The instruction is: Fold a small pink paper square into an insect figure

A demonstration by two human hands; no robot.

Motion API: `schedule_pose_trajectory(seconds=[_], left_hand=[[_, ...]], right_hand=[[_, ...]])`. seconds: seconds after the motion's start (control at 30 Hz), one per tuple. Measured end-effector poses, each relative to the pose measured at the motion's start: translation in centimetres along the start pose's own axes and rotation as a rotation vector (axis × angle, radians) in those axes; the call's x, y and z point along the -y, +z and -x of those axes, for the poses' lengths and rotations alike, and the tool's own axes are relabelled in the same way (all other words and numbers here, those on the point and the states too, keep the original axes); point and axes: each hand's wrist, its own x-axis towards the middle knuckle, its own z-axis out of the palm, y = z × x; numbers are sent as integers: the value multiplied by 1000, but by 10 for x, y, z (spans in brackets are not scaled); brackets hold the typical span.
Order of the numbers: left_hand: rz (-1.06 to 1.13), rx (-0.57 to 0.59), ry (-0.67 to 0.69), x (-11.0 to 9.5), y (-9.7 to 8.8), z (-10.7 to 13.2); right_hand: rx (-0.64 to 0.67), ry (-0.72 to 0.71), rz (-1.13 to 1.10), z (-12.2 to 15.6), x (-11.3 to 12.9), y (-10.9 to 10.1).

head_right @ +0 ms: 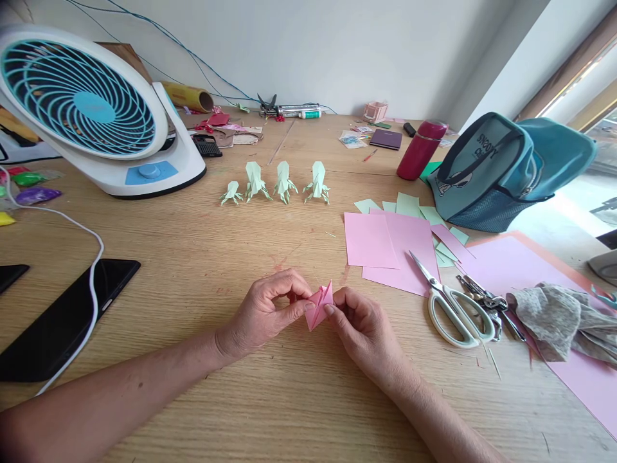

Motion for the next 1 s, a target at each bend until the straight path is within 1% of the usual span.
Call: schedule_pose_trajectory(seconds=[0.2,0.5,0.63,0.73,0.93,1.0], left_hand=[[29,-11,-99,4,3,0],[142,48,-248,11,3,1],[65,67,-227,14,2,1],[13,57,-218,13,2,0],[116,41,-280,10,3,1],[119,41,-296,10,3,2]], right_hand=[[21,24,29,3,-4,0],[23,38,69,4,-6,1],[20,40,75,5,-6,1],[15,39,81,5,-6,1],[10,54,64,3,-6,3],[14,61,60,4,-6,3]])
